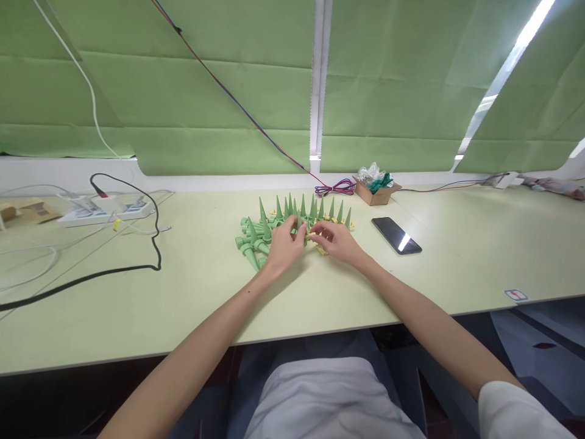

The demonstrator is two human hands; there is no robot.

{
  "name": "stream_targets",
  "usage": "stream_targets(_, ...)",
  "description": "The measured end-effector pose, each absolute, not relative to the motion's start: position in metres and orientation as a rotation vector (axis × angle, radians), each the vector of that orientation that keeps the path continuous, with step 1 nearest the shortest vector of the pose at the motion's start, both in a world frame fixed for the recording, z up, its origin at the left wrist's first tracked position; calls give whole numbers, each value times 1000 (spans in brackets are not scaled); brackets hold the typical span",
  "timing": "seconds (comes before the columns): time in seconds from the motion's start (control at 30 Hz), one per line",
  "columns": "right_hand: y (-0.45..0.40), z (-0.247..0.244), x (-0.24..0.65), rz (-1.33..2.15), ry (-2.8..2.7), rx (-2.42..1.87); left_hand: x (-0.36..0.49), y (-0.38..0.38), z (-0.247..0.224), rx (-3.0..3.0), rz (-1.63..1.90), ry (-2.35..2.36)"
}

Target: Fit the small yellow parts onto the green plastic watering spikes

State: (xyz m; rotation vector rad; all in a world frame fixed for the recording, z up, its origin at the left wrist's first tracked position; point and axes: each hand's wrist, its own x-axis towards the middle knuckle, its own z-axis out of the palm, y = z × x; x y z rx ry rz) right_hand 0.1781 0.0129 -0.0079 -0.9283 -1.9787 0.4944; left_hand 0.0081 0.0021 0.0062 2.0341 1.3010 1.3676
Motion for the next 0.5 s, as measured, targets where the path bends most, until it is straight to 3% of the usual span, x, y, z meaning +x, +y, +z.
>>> stream_targets(0.5,13,-8,178,517,-1952,-938,6,1,7,2022,1363,1263)
